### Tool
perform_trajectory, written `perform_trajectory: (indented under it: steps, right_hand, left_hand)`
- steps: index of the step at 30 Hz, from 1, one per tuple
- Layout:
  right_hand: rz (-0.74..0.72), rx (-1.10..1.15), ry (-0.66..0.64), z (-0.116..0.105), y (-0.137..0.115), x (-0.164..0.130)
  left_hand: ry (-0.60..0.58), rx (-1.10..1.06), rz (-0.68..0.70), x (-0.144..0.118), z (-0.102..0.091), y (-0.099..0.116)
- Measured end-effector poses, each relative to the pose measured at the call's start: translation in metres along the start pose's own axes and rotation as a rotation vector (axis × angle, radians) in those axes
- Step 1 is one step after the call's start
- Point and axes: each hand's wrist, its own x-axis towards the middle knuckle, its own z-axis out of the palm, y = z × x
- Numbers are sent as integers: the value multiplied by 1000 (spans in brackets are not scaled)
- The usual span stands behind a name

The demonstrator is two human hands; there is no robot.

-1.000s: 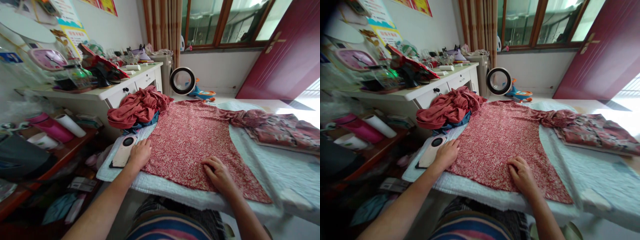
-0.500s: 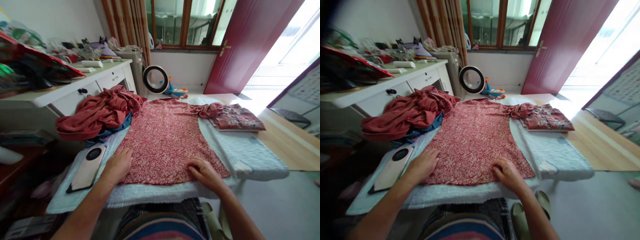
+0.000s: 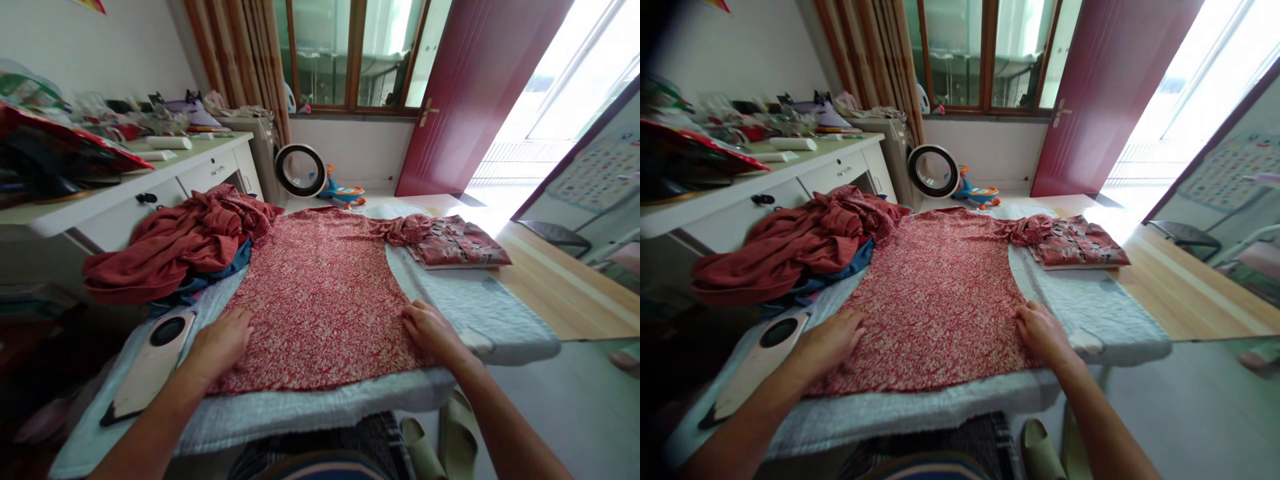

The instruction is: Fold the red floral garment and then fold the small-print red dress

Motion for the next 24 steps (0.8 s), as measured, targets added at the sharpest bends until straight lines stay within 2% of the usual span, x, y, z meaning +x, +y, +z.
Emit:
perform_trajectory:
  steps: [2, 4, 8, 10, 14, 17, 21, 24]
  right_hand:
    - [49, -42, -64, -8, 0, 1]
    - [52, -75, -59, -13, -6, 10]
    - [-25, -27, 125, -1, -29, 35]
    - [-51, 13, 146, 12, -36, 43]
    - [-53, 33, 97, 34, -33, 43]
    - [-39, 26, 74, 39, -24, 35]
    - [-32, -4, 54, 29, -16, 24]
    - [-27, -54, 13, 12, -16, 23]
  left_hand:
    - [44, 13, 21, 6, -5, 3]
    - [135, -3, 83, 19, -4, 11]
    - [300, -64, 145, 44, 17, 24]
    - [338, -85, 130, 49, 31, 24]
    - [321, -153, 90, 48, 51, 15]
    - [273, -255, 68, 47, 56, 6]
    - [207, -362, 102, 48, 50, -5]
    - [171, -388, 114, 47, 37, -3]
